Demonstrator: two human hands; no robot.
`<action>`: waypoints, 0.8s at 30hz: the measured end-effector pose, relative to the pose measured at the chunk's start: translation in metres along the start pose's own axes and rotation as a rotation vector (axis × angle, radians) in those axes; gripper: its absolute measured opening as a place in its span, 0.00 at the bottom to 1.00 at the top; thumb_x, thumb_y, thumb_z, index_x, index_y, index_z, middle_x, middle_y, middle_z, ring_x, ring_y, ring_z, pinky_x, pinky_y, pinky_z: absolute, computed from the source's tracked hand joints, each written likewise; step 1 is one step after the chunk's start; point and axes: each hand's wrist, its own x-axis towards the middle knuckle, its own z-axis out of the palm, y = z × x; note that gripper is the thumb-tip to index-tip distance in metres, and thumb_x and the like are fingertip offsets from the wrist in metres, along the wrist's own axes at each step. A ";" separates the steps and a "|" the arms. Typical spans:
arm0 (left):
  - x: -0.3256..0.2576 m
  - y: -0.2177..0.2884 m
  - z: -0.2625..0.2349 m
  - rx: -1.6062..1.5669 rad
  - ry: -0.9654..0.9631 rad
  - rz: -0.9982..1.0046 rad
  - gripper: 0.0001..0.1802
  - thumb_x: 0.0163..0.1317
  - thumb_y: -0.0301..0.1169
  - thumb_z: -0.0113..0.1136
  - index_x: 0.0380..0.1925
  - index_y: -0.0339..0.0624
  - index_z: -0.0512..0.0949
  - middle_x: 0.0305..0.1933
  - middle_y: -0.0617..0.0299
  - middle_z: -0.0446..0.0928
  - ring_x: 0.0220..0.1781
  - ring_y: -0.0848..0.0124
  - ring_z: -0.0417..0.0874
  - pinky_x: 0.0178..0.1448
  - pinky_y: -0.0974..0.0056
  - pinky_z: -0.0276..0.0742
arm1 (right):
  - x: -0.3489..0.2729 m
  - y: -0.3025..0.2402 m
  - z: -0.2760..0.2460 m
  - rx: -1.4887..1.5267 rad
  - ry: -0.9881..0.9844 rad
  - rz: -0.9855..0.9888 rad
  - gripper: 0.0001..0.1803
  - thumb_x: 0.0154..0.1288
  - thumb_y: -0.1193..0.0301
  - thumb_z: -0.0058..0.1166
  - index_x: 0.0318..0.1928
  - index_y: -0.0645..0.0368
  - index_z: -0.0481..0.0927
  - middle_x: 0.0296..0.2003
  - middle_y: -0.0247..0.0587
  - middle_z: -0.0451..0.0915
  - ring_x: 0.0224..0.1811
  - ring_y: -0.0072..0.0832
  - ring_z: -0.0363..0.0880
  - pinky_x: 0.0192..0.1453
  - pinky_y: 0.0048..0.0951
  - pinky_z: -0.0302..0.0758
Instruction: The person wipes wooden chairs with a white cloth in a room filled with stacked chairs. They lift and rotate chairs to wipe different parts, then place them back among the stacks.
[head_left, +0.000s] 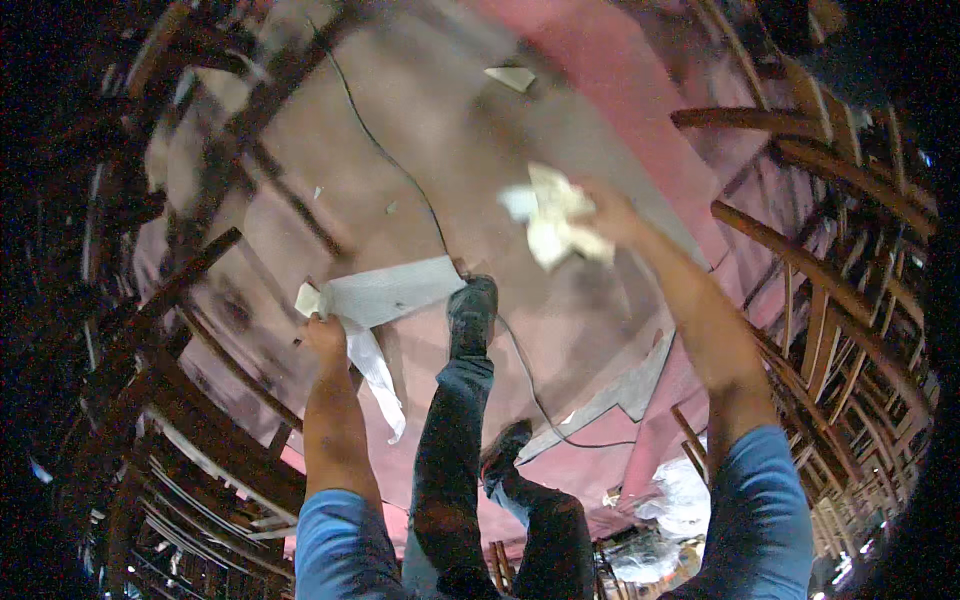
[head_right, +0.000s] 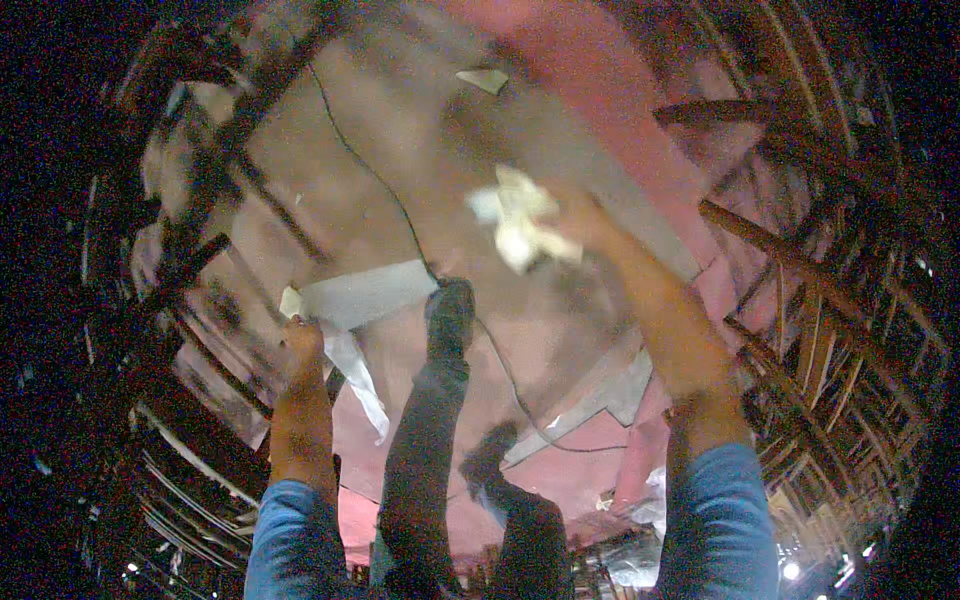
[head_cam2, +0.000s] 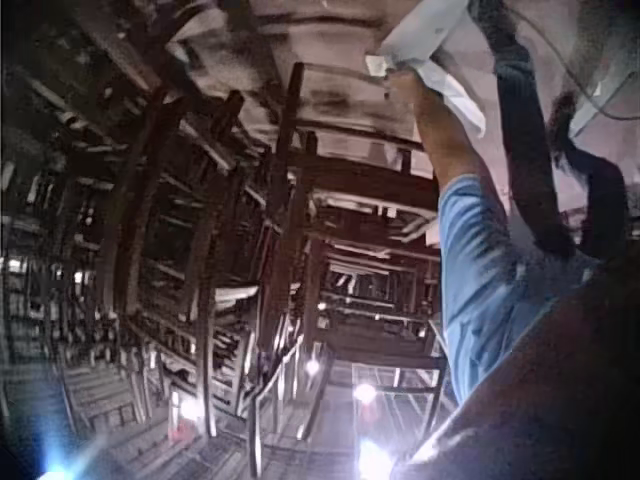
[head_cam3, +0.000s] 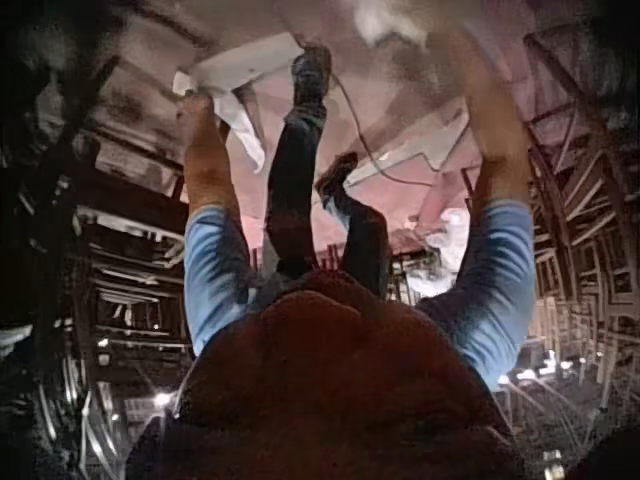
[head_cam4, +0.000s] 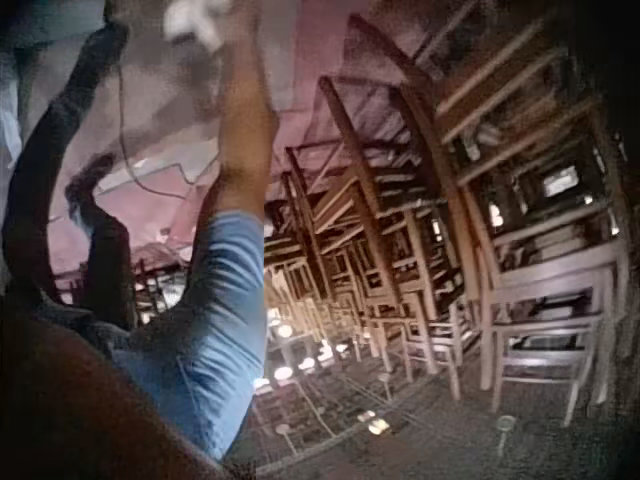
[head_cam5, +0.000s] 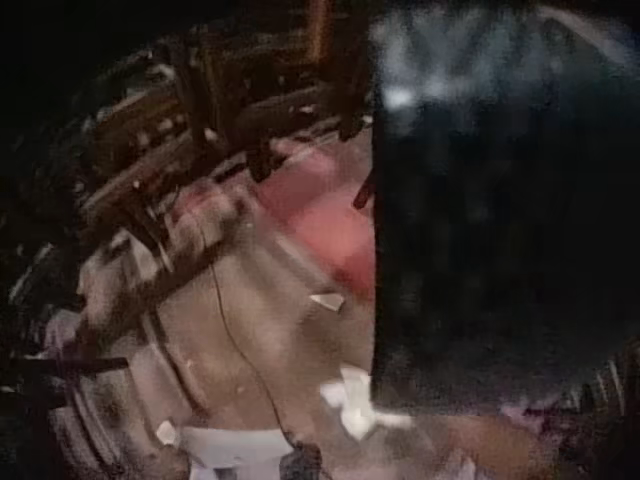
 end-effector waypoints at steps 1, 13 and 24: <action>0.015 -0.007 0.010 -0.005 -0.014 -0.026 0.26 0.56 0.36 0.66 0.51 0.30 0.79 0.57 0.34 0.71 0.58 0.42 0.75 0.62 0.47 0.72 | 0.052 -0.022 -0.015 0.019 -0.022 0.099 0.37 0.55 0.67 0.70 0.66 0.56 0.71 0.63 0.46 0.73 0.63 0.40 0.73 0.66 0.38 0.71; 0.014 0.026 0.035 -0.333 -0.111 -0.160 0.23 0.53 0.42 0.70 0.41 0.33 0.83 0.39 0.34 0.79 0.46 0.42 0.81 0.53 0.47 0.74 | 0.246 -0.020 -0.002 -0.144 0.316 0.016 0.26 0.63 0.66 0.63 0.60 0.59 0.75 0.48 0.45 0.84 0.48 0.38 0.83 0.52 0.37 0.79; -0.262 0.197 -0.126 -0.634 0.355 0.456 0.11 0.54 0.27 0.65 0.35 0.32 0.77 0.35 0.47 0.75 0.40 0.48 0.76 0.45 0.52 0.71 | -0.236 0.000 0.118 1.896 -0.292 0.358 0.23 0.64 0.69 0.61 0.59 0.59 0.77 0.50 0.44 0.82 0.50 0.38 0.82 0.56 0.44 0.79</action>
